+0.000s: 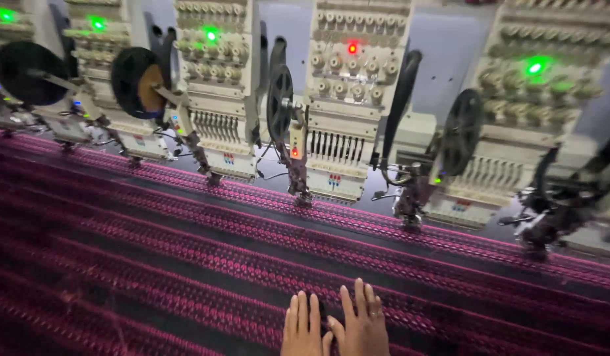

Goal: Operating a multi-head industrial embroidery machine by inspecting stitching and manually threading needles.

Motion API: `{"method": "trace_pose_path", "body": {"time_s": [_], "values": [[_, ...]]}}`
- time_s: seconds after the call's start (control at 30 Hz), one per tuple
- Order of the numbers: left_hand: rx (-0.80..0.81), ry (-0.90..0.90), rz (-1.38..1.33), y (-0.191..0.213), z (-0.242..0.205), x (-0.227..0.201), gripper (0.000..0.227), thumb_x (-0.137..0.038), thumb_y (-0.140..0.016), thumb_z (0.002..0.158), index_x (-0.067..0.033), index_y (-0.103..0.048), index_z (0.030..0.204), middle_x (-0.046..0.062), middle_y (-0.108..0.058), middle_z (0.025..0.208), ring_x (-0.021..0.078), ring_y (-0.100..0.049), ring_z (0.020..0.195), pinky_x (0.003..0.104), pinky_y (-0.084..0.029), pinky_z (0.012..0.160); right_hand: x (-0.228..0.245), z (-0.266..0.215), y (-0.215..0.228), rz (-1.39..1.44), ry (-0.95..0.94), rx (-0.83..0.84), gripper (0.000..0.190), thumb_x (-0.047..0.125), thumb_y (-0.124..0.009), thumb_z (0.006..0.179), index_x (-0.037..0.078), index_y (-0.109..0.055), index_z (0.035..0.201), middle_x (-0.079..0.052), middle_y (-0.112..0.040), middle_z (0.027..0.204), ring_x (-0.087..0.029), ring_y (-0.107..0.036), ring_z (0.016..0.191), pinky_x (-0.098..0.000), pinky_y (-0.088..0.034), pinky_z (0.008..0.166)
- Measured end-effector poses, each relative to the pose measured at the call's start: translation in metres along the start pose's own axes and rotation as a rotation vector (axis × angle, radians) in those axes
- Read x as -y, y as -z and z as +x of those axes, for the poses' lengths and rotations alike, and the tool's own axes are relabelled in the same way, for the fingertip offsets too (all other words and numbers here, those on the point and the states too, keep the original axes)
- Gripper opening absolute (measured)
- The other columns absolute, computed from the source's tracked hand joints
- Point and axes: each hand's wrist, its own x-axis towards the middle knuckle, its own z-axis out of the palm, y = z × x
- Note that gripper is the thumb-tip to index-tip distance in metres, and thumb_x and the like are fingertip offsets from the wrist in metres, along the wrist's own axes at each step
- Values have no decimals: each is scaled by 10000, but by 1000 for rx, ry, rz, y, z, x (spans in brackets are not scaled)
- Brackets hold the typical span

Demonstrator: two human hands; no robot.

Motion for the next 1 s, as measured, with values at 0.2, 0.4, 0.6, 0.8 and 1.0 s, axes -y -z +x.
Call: {"method": "trace_pose_path", "body": {"time_s": [0.2,0.4,0.6,0.8,1.0], "values": [[-116,5,55,-107,17,27,882,-554,-588,736,-138,-491,1508,181,-497,1541,342,-488,1412,439,-428,1122,20,53,-77,87,-94,7,757,572,-642,846,220,-485,1498,-115,-363,1645,-350,-353,1490,-487,-283,1220],[79,65,-173,-78,109,24,587,-259,-458,909,-62,-500,1460,136,-523,1503,291,-461,1383,429,-361,1160,20,127,-94,276,-134,134,610,437,-497,1003,116,-438,1519,-198,-349,1622,-406,-249,1521,-531,-183,1238],[81,310,-302,-76,185,16,379,-149,-652,818,-150,-677,1196,75,-692,1060,323,-598,980,463,-482,830,5,149,-108,202,-50,105,611,500,-386,1048,174,-407,1564,-147,-329,1654,-353,-255,1533,-475,-173,1235],[-199,566,-655,-134,243,21,162,-103,-599,888,-149,-721,984,105,-693,966,363,-609,937,491,-445,872,7,149,-100,217,-35,13,642,326,-568,885,121,-508,1489,-181,-430,1600,-405,-362,1481,-542,-269,1190],[-189,689,-743,-151,287,29,183,-106,-725,883,-112,-794,1052,96,-688,1017,332,-613,1031,465,-504,877,13,149,-96,274,-102,56,585,358,-602,945,141,-524,1482,-171,-438,1591,-390,-332,1496,-544,-264,1182]]}}
